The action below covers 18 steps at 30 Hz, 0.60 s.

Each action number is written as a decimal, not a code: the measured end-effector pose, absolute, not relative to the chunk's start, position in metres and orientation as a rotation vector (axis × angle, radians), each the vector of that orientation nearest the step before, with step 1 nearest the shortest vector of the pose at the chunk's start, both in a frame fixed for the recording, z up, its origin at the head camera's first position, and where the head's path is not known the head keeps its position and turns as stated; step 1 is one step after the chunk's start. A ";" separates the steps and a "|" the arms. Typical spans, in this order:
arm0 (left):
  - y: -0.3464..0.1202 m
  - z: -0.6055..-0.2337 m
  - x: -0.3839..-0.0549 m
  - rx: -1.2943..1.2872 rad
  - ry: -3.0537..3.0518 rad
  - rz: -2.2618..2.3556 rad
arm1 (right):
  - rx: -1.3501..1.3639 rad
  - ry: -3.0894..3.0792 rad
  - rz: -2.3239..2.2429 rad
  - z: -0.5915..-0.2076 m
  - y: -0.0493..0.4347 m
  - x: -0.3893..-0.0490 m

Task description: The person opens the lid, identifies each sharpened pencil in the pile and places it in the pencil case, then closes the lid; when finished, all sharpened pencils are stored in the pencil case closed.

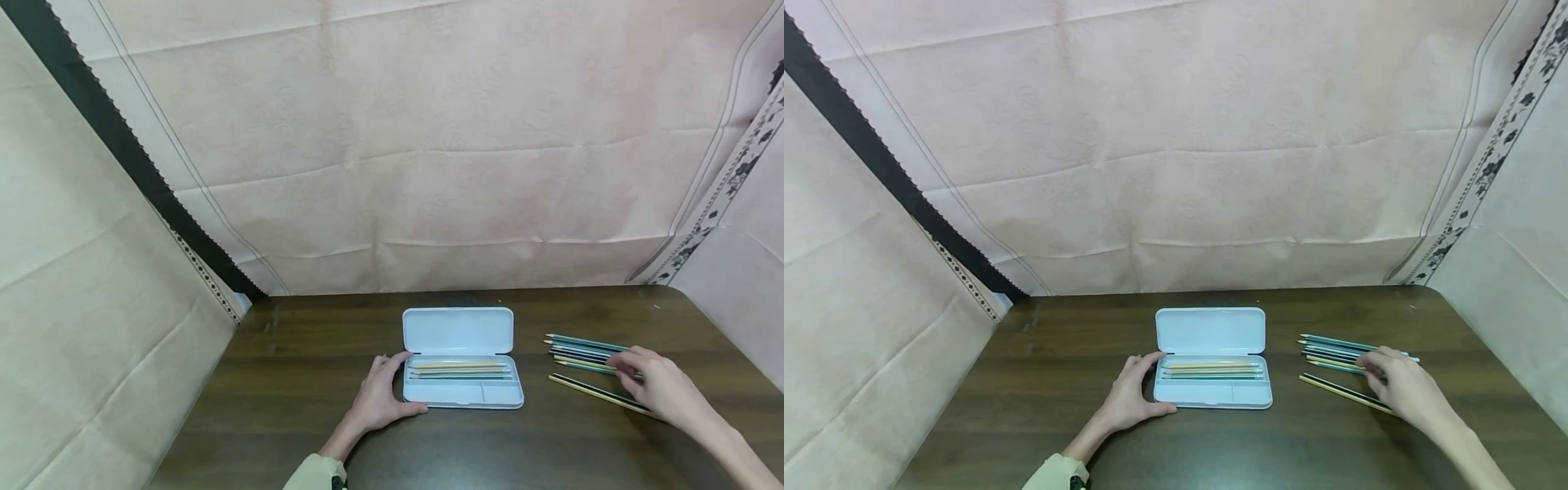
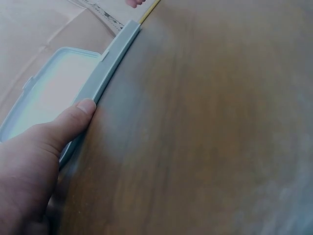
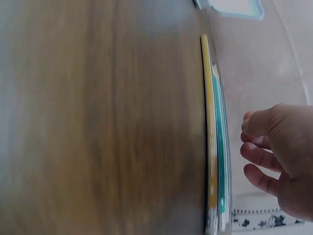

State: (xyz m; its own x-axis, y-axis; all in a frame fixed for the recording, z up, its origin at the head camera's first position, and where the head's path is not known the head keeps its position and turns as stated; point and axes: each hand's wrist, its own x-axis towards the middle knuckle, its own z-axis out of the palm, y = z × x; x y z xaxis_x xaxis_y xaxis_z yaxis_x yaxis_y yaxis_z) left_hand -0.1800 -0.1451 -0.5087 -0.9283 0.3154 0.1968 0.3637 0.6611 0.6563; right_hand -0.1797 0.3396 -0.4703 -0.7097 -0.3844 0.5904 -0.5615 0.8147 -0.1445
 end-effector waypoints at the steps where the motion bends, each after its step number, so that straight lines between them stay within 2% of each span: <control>1: -0.145 -0.509 -0.180 -0.576 -2.804 -1.124 | 0.680 -2.461 0.423 -0.471 0.344 -0.178; 18: -0.145 -0.510 -0.181 -0.571 -2.803 -1.139 | 0.586 -2.573 0.399 -0.484 0.383 -0.169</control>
State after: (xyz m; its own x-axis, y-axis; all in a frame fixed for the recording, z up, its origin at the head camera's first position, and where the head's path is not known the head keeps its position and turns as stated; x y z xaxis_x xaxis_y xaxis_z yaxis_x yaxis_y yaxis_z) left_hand -0.1808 -0.1449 -0.5097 -0.9295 0.3140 0.1938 0.3602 0.6582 0.6611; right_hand -0.1690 0.3835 -0.4840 -0.7993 -0.3320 0.5009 -0.4681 0.8667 -0.1725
